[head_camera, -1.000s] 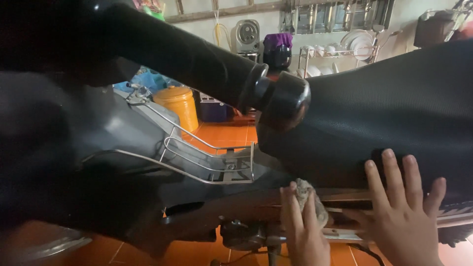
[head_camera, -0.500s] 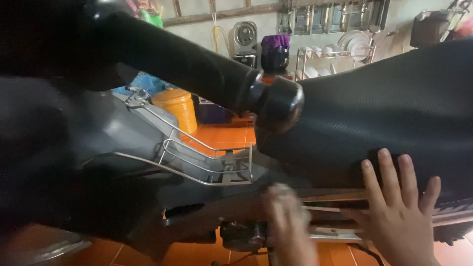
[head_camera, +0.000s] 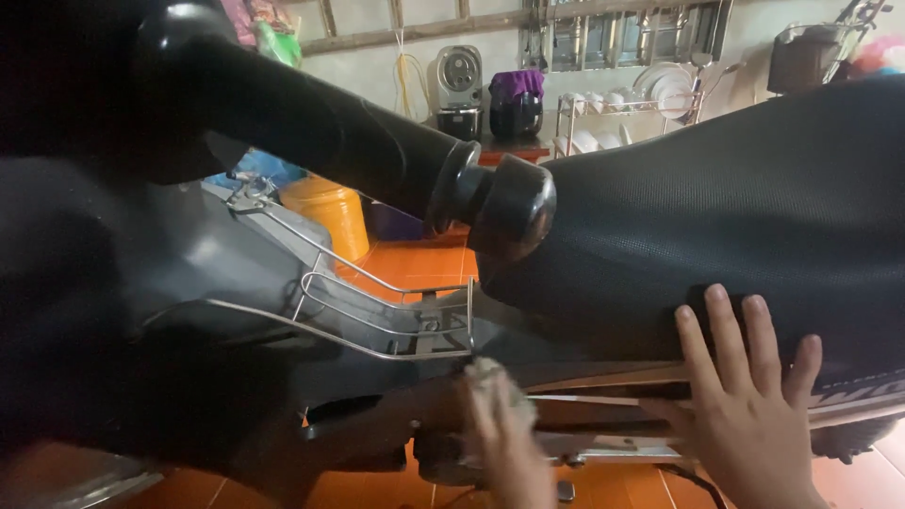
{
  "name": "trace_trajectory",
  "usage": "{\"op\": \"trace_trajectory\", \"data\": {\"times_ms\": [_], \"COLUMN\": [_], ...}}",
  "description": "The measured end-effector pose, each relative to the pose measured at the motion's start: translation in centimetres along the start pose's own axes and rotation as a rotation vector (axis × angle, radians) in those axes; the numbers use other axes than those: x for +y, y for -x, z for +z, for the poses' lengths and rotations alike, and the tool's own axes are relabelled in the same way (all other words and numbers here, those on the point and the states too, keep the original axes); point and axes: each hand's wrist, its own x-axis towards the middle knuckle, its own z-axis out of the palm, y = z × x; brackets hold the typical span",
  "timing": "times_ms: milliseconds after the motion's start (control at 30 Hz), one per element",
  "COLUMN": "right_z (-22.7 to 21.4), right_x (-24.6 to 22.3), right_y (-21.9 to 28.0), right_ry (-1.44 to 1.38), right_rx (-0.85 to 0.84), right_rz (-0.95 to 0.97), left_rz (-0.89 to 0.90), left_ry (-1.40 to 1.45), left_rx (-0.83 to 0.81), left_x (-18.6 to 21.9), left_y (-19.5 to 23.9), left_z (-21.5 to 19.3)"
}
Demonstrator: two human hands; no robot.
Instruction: The person wipes the body of a black motorcycle with a cloth. They clean the front fairing, the area around the handlebars, and the side panels near the seat.
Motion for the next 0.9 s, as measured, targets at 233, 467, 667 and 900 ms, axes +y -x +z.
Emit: {"op": "trace_trajectory", "data": {"times_ms": [233, 467, 667, 900], "right_z": [0.5, 0.8, 0.8, 1.0], "right_x": [0.4, 2.4, 2.8, 3.2], "right_y": [0.2, -0.1, -0.2, 0.1], "right_ry": [0.001, -0.028, -0.032, -0.029], "right_rx": [0.000, -0.028, -0.029, 0.016], "right_rz": [-0.005, 0.013, -0.010, -0.044], "left_rz": [0.506, -0.204, -0.018, 0.312], "left_ry": [0.048, 0.126, 0.125, 0.115], "left_rx": [-0.070, -0.223, -0.137, -0.306], "left_x": [5.9, 0.1, 5.2, 3.6], "left_y": [2.2, -0.9, 2.7, -0.1], "left_z": [0.3, 0.3, 4.4, 1.9]}}
